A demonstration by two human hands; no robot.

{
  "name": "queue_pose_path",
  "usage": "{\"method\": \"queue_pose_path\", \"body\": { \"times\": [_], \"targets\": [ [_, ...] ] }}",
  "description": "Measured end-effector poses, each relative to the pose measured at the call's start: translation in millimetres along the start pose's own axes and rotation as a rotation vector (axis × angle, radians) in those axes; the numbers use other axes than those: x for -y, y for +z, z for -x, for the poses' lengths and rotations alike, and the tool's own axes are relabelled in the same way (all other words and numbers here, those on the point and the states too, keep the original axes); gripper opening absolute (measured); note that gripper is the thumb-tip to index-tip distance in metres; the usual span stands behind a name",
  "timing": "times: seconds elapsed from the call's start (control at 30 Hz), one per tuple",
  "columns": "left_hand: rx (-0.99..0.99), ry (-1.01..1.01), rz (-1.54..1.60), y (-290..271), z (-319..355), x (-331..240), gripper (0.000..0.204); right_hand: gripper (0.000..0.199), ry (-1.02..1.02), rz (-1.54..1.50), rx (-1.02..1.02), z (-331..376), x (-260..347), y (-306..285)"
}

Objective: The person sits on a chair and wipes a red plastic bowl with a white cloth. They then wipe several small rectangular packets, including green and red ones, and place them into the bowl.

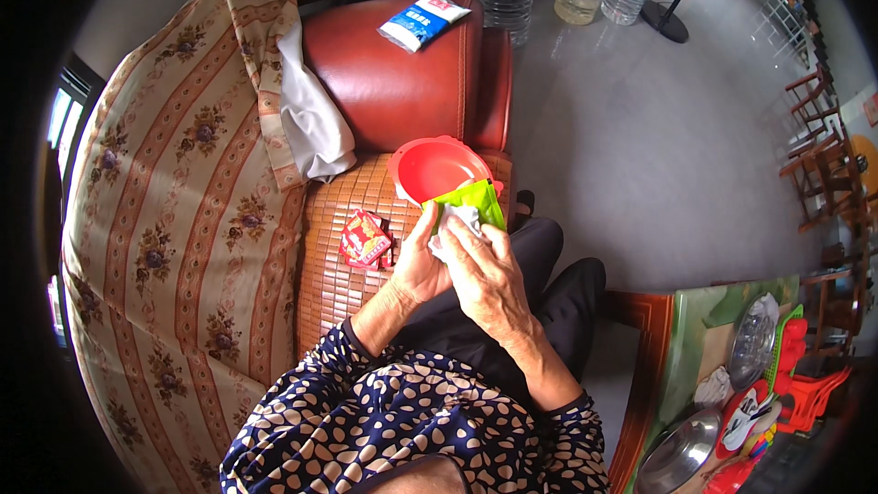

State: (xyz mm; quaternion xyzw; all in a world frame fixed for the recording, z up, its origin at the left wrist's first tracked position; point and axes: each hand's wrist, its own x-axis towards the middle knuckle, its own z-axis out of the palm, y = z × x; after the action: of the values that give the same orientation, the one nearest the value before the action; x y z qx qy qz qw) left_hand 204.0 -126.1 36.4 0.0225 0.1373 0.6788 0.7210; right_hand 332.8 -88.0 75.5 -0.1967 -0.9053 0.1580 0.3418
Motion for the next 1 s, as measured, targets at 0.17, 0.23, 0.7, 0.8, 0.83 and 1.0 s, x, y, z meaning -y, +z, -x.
{"method": "queue_pose_path", "body": {
  "times": [0.17, 0.23, 0.7, 0.8, 0.83, 1.0],
  "targets": [
    [-0.117, -0.017, 0.006, -6.2, 2.5, -4.3, 0.05, 0.037, 0.03, -0.378, 0.196, 17.1, 0.0, -9.6],
    [-0.154, 0.049, -0.102, -8.5, 1.5, -5.9, 0.049, 0.045, 0.08, -0.634, 0.267, 18.0, -5.1, -19.5],
    [-0.197, 0.131, -0.043, -29.3, -9.7, 4.4, 0.041, 0.04, 0.143, 0.013, 0.051, 19.6, -2.9, 26.2],
    [-0.366, 0.188, -0.23, -37.1, -12.7, 5.4, 0.036, 0.044, 0.15, -0.236, 0.182, 27.0, -9.2, 16.6],
    [-0.45, 0.208, -0.322, -37.4, -14.6, 1.2, 0.035, 0.045, 0.152, -0.328, 0.236, 29.8, -11.7, 14.2],
    [-0.507, 0.405, -0.568, -69.8, -26.2, -26.7, 0.038, 0.042, 0.236, -0.5, 0.318, 44.5, -22.9, 14.7]
  ]
}}
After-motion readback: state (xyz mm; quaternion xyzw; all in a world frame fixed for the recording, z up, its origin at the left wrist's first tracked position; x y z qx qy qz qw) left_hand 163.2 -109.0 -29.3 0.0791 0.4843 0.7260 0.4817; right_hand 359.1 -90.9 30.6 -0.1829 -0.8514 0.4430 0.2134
